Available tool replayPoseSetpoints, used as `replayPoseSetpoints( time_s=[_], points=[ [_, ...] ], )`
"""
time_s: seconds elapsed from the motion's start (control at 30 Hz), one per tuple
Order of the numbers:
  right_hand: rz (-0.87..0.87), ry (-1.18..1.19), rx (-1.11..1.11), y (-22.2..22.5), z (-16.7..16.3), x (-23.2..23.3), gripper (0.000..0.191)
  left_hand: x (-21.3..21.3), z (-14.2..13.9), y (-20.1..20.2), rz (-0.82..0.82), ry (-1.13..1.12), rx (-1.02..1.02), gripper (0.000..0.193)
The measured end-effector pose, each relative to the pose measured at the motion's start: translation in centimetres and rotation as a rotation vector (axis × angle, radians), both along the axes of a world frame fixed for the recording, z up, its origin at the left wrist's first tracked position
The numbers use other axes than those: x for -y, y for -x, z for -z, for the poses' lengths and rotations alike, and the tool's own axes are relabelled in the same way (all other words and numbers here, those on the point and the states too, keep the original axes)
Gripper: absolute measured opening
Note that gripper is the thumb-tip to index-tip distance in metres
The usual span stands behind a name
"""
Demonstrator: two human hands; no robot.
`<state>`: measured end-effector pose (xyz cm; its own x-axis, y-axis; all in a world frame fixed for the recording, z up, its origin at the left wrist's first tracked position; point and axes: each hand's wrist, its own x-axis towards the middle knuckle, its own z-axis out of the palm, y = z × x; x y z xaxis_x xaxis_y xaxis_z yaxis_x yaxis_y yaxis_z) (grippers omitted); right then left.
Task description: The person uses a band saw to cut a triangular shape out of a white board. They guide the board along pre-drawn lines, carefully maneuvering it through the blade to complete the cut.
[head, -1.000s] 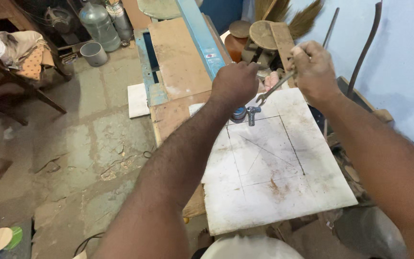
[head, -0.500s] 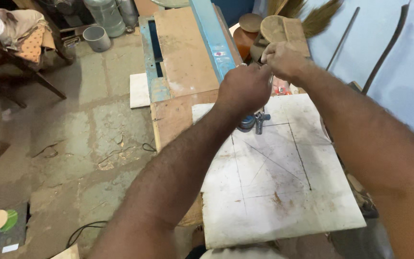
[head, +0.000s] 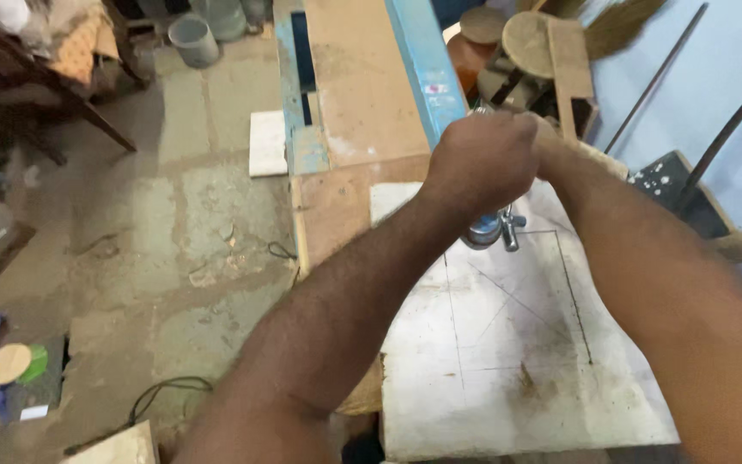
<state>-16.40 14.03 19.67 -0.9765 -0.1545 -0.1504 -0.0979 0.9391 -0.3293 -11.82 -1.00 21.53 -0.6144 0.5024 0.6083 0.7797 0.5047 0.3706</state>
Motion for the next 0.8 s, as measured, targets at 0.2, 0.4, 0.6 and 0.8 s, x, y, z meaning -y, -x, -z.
replayPoseSetpoints(
  time_s=[0.2, 0.4, 0.6, 0.8],
  points=[
    [0.641, -0.147, -0.381, -17.8, 1.1, -16.9, 0.024, 0.9, -1.6, -1.0, -0.077, 0.109, 0.068, 0.014],
    [1.154, -0.007, -0.045, -42.0, 10.4, -19.6, 0.027, 0.1, -1.4, -0.6, -0.059, 0.151, 0.090, 0.014],
    [1.327, 0.249, 0.135, -45.5, 13.5, -14.3, 0.030, 0.2, -1.9, -1.5, -0.057, 0.070, 0.079, 0.021],
    [1.396, 0.333, 0.084, -52.8, 15.8, -9.8, 0.034, 5.7, 1.3, 1.5, -0.144, -0.353, -0.246, 0.015]
  ],
)
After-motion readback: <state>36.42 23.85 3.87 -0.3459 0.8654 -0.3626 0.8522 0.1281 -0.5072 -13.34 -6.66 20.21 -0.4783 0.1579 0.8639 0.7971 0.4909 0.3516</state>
